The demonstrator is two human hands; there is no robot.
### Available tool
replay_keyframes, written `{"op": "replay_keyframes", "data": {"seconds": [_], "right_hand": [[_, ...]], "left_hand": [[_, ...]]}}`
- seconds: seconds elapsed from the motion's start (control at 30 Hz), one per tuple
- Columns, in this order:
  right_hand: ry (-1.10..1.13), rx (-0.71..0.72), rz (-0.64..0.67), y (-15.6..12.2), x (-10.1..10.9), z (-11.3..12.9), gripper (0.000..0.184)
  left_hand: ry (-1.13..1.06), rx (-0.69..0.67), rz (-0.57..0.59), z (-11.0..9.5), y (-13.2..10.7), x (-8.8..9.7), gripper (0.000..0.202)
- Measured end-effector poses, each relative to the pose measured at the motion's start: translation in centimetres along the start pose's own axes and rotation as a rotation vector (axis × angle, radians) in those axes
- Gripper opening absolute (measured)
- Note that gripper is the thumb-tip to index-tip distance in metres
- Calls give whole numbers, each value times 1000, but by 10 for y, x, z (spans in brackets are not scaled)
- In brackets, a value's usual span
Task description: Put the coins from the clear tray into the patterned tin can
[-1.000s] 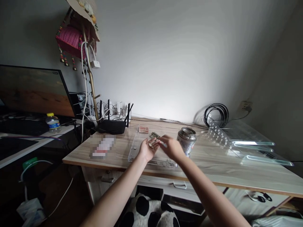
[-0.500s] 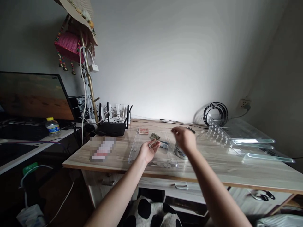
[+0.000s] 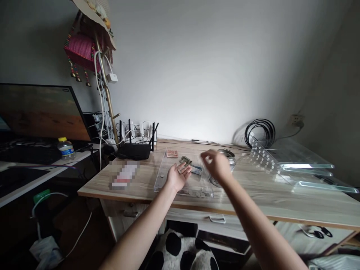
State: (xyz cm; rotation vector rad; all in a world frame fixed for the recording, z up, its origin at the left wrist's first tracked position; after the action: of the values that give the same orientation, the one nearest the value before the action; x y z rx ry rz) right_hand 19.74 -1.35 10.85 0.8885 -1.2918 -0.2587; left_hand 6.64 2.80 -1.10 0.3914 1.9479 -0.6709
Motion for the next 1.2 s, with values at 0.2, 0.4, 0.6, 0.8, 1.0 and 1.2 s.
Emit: {"op": "replay_keyframes", "data": {"seconds": [0.2,0.4,0.6,0.8,1.0,1.2], "right_hand": [[135,265,294,-18,-65,80,27],[-109,19,80,4,-4,9,30],[-378,-249,379,13,33,-89,27],[-369,-155,453,22,20,-93,25],[-309,-192,379,15,26,-88,29],[-10,-5,181,-8,-17,4,28]], "left_hand": [[83,13,78,1,-4,-5,51],[136,46,82,2,-5,-5,43],[231,-78,45,2,-5,-8,40],[496,-165,104,-21,-15,-25,42],[1734,-563,-105,-84,-40,-37,18],[2778,-57,-497,-74,-15,-9,33]]}}
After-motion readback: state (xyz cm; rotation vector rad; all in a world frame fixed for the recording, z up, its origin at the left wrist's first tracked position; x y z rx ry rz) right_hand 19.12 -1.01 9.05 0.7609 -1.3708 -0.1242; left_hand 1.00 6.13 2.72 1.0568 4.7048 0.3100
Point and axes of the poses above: each hand's wrist, its own y-axis towards the middle knuckle, its own x-axis out of the back of the hand, z = x × y, the point moved 5 cm from there along y, towards the middle knuckle, and after that the axes turned 12 degrees about x, right-handed, at the moved point
